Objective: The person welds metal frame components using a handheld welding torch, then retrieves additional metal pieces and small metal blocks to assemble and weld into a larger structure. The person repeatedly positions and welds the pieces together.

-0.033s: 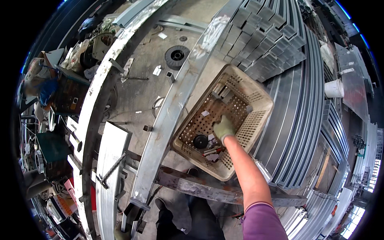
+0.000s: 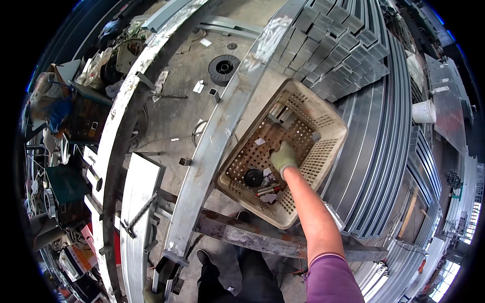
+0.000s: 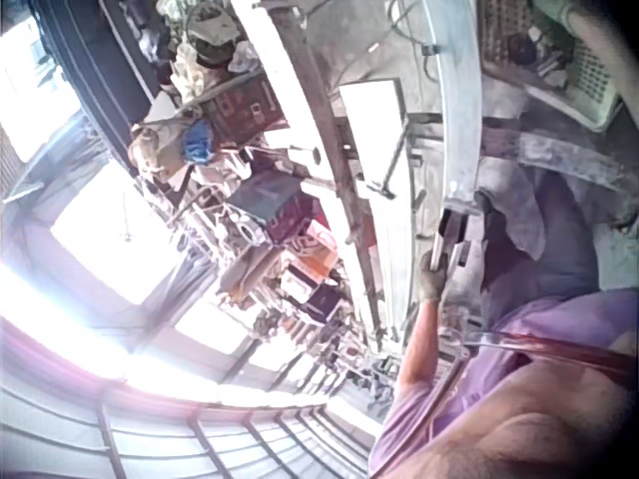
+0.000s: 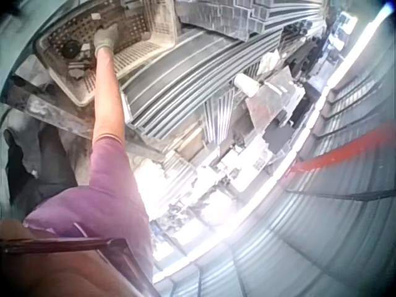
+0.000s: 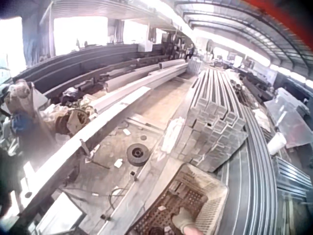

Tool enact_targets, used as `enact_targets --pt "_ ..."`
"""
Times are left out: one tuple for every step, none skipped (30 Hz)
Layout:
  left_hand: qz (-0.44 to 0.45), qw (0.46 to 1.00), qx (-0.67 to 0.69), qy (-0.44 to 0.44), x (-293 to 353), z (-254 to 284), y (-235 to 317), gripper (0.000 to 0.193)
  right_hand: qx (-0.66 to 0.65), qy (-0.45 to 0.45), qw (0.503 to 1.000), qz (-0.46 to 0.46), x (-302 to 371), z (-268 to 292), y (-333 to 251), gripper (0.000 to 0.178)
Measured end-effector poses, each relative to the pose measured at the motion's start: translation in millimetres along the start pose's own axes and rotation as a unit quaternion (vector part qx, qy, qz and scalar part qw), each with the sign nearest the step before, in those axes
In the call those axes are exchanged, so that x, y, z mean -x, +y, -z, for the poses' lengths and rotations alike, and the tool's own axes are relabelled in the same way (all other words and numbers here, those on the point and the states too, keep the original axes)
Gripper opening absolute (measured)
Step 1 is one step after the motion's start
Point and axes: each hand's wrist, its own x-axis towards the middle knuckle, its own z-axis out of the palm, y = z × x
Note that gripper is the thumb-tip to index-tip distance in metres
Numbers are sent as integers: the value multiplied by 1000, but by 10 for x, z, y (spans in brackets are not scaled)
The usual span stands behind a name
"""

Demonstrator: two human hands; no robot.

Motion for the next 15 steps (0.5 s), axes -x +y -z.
enact_targets --pt "-3 1000 -24 -9 7 22 45 36 24 -1 1000 2 -218 -42 26 55" --pt "-5 999 -47 -15 35 48 91 44 47 -1 999 8 -464 -107 75 59" --pt "-11 997 -69 -23 21 68 141 52 71 1 997 11 -622 -117 76 63" --pt "15 998 -55 -41 14 95 151 48 75 20 997 23 -735 -139 104 63" --pt "70 995 -33 -67 23 116 255 48 81 36 995 42 -785 -125 1 62" --pt "48 997 -51 -45 55 60 97 49 84 54 993 59 -854 -124 -60 62" --pt "26 997 -70 -24 103 6 -76 49 89 89 988 94 -962 -141 -94 59" --pt "17 997 -69 -26 65 -5 -113 50 94 124 980 122 -1085 -200 -47 57" --pt "10 998 -64 -26 52 -6 -107 52 100 161 970 154 -1219 -200 -64 55" --pt "2 998 -59 -27 28 1 -95 53 123 113 978 125 -1366 -194 -92 63" --pt "2 998 -60 -19 53 -2 -53 53 147 123 972 133 -1440 -224 -104 65" --pt "2 998 -62 -10 79 -4 8 53 171 134 966 142 -1497 -260 -108 68" --pt "1 998 -63 -2 89 -18 40 53 196 145 958 150 -1559 -291 -116 71" --pt "-11 998 -59 6 88 -32 -5 53 200 103 962 154 -1682 -278 -73 85" --pt "-18 998 -59 9 82 -35 -74 51 254 106 948 157 -1781 -286 -28 88"
